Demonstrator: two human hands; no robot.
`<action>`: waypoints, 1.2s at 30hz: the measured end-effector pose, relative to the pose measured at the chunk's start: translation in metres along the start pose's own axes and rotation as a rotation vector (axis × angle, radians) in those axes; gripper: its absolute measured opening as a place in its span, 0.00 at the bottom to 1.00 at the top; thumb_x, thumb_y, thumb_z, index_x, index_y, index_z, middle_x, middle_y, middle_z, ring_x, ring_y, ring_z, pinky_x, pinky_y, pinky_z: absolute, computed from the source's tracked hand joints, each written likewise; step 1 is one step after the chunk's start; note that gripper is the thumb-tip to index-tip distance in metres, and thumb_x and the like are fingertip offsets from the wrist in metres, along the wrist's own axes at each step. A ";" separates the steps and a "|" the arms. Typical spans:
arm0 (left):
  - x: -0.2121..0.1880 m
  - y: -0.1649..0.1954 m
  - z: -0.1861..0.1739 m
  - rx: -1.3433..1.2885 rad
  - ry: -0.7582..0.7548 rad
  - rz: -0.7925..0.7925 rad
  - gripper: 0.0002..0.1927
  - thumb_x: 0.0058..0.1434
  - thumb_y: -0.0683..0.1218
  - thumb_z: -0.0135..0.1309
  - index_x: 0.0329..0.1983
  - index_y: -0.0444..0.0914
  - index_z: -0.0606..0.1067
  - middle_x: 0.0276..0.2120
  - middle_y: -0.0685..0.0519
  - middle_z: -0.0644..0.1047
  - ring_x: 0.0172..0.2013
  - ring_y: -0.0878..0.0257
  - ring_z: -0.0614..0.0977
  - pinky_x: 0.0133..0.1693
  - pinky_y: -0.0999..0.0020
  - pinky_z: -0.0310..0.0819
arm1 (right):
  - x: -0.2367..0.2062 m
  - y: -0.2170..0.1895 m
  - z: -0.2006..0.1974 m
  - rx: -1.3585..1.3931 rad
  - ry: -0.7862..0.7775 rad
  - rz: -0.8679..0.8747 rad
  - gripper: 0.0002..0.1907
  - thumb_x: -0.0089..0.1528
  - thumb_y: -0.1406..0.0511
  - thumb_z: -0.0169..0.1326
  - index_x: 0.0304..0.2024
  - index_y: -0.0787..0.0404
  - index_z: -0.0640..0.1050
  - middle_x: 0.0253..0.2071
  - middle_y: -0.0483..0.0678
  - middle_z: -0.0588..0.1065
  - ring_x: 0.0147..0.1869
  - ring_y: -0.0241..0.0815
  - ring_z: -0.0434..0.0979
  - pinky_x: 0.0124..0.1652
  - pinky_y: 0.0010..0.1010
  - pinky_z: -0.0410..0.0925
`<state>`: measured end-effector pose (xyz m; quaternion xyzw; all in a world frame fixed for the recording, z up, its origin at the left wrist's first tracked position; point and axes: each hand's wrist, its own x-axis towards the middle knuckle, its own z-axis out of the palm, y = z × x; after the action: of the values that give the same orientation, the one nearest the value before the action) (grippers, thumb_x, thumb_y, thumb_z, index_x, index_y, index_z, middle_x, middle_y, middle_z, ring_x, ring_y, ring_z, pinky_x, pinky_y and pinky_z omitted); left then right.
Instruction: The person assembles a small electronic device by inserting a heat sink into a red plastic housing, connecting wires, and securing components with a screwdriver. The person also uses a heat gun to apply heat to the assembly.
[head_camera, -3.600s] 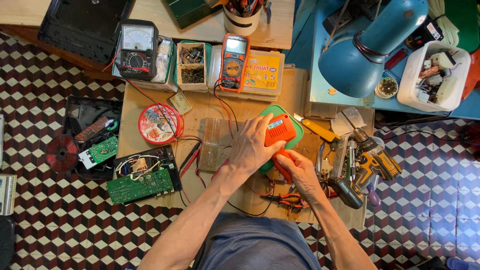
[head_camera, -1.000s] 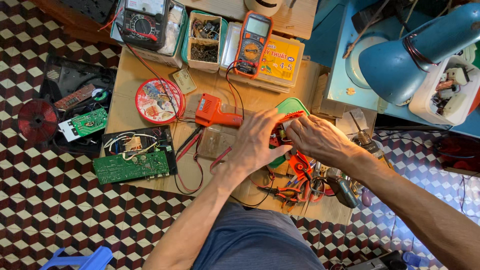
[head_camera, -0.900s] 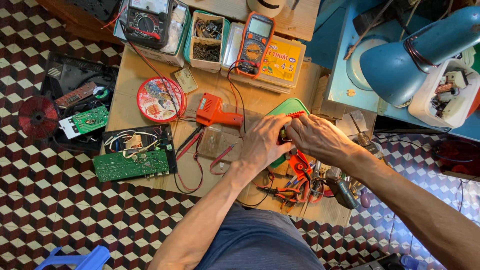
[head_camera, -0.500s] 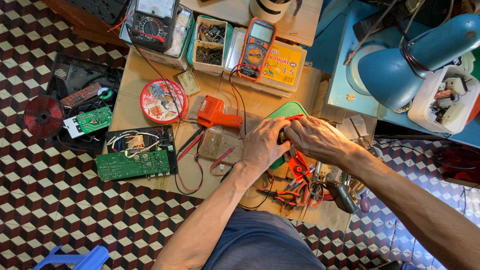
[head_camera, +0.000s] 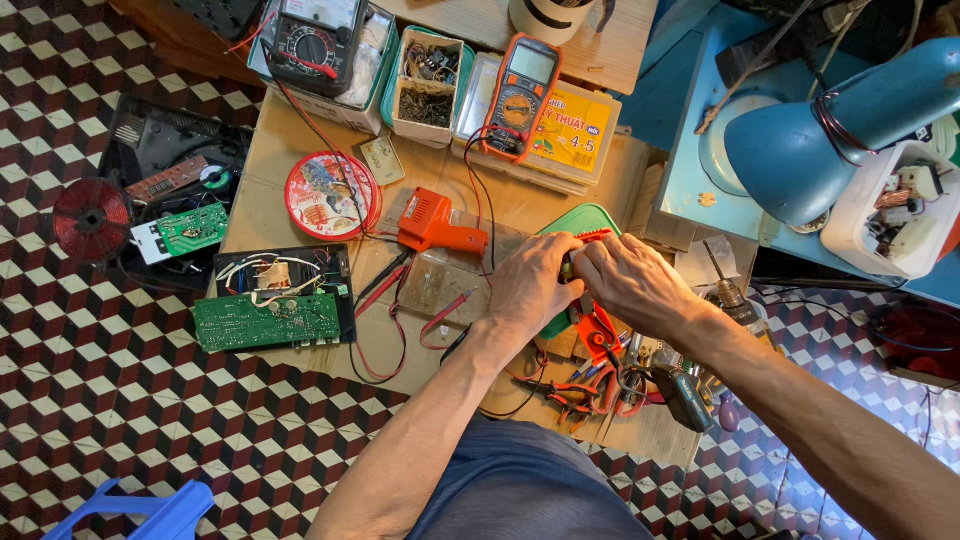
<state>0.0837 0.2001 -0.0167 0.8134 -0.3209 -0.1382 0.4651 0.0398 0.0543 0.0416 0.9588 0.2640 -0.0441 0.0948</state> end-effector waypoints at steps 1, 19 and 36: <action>0.000 0.000 0.000 0.003 0.008 0.003 0.25 0.48 0.44 0.69 0.49 0.41 0.74 0.47 0.52 0.80 0.52 0.53 0.80 0.51 0.58 0.75 | 0.000 -0.001 -0.001 -0.027 -0.009 0.008 0.12 0.59 0.67 0.55 0.45 0.66 0.74 0.40 0.50 0.73 0.47 0.44 0.76 0.47 0.34 0.71; -0.002 0.004 0.006 -0.008 0.013 -0.036 0.26 0.48 0.50 0.72 0.48 0.39 0.74 0.46 0.47 0.80 0.49 0.49 0.81 0.49 0.55 0.76 | -0.015 0.033 -0.033 0.196 0.162 0.216 0.08 0.58 0.70 0.59 0.38 0.63 0.75 0.35 0.52 0.74 0.41 0.49 0.77 0.43 0.39 0.72; 0.015 0.008 -0.002 -0.408 0.039 -0.126 0.19 0.72 0.48 0.50 0.64 0.38 0.72 0.53 0.47 0.81 0.54 0.58 0.85 0.54 0.67 0.80 | -0.073 0.021 0.007 0.820 0.335 0.604 0.14 0.68 0.64 0.52 0.55 0.60 0.77 0.41 0.55 0.80 0.43 0.49 0.82 0.42 0.38 0.72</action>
<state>0.0923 0.1887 -0.0077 0.7235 -0.2257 -0.2135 0.6165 -0.0126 -0.0015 0.0478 0.9444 -0.0511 0.0395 -0.3224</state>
